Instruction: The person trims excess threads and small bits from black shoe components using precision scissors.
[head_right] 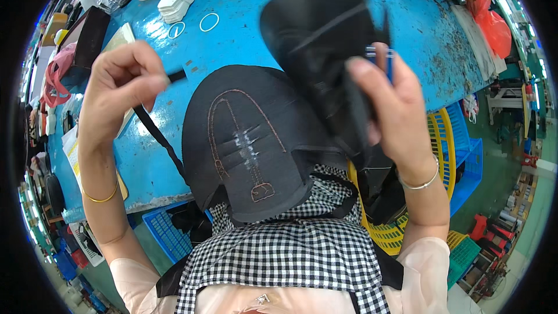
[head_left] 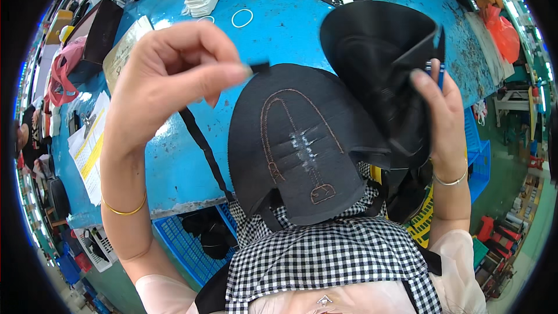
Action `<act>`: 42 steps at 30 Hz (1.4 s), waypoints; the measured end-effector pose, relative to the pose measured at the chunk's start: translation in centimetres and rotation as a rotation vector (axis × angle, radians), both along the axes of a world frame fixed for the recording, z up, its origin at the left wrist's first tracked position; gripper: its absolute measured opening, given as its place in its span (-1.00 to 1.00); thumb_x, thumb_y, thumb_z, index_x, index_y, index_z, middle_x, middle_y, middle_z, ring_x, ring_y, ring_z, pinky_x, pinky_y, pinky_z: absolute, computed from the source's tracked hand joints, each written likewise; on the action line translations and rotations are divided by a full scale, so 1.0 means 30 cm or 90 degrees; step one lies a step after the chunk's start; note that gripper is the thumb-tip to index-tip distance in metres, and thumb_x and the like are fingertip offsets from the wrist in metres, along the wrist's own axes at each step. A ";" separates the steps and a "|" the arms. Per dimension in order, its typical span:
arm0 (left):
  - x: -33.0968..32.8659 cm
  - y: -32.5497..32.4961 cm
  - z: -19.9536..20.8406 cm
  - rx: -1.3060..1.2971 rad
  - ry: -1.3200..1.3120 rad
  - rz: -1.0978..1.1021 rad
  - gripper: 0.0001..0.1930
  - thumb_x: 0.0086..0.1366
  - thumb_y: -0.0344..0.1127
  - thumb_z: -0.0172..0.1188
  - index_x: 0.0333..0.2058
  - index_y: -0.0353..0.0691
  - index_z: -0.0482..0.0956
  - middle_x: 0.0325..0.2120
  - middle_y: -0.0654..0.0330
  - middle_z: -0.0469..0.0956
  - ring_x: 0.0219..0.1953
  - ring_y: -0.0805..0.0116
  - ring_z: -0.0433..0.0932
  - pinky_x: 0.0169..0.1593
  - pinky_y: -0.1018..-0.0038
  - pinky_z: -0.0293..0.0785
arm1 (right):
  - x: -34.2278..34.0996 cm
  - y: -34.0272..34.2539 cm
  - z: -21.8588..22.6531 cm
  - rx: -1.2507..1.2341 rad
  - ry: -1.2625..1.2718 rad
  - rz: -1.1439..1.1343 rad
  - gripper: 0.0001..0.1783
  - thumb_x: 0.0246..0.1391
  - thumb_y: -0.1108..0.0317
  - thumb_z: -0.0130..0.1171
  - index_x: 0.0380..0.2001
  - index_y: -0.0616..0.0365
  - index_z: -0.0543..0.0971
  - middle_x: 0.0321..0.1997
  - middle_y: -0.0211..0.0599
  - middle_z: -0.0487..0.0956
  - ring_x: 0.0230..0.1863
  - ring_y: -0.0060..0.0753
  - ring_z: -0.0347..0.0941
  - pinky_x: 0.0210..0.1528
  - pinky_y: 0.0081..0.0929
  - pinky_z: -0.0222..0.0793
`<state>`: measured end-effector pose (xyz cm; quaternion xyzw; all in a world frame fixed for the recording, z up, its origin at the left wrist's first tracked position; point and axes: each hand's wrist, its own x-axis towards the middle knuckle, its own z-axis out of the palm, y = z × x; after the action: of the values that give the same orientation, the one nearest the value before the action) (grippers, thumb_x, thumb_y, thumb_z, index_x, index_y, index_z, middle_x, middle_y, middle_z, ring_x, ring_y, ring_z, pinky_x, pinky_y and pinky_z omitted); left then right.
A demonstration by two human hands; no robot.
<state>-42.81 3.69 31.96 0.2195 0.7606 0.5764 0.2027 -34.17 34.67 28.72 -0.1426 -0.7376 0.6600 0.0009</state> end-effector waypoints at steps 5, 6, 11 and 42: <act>-0.018 0.074 -0.016 -0.106 0.009 -0.238 -0.89 0.02 -0.44 0.39 -0.47 -0.33 0.67 -0.55 0.25 0.57 -0.53 0.57 0.43 -0.48 0.61 0.29 | 0.094 0.271 -0.196 -0.105 -0.017 -0.085 -0.83 0.26 0.29 0.06 -0.19 0.16 0.45 -0.49 -0.57 0.46 -0.64 -0.87 0.26 -0.69 -0.79 0.04; -0.023 0.102 -0.014 -0.107 0.005 -0.239 -0.89 0.02 -0.44 0.39 -0.47 -0.33 0.67 -0.55 0.25 0.57 -0.53 0.57 0.43 -0.48 0.61 0.29 | 0.120 0.351 -0.296 0.037 0.037 -0.150 -0.82 0.29 0.28 0.02 -0.17 0.17 0.44 -0.47 -0.59 0.43 -0.62 -0.88 0.23 -0.67 -0.79 0.02; -0.012 0.163 -0.026 -0.240 -0.109 -0.354 -0.89 0.06 -0.38 0.38 -0.43 -0.27 0.70 -0.54 0.27 0.63 -0.51 0.58 0.52 -0.43 0.63 0.40 | 0.127 0.455 -0.271 0.196 0.024 -0.189 -0.81 0.35 0.26 -0.07 -0.11 0.12 0.41 -0.52 -0.63 0.27 -0.64 -0.88 0.00 -0.64 -0.81 -0.12; -0.009 0.155 -0.068 -0.357 0.171 -0.317 -0.82 0.03 -0.30 0.30 -0.41 -0.27 0.62 -0.63 0.08 0.49 -0.60 0.24 0.47 -0.48 0.42 0.34 | -0.064 -0.136 -0.002 0.582 0.372 0.646 -0.81 -0.08 0.37 0.23 -0.41 0.02 0.40 -0.63 -0.40 0.42 -0.57 -0.28 0.48 -0.67 -0.35 0.25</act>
<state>-43.08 8.34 29.94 0.4068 0.8317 0.2458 0.2870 -36.10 30.58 28.67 0.4115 -0.8838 0.2174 -0.0486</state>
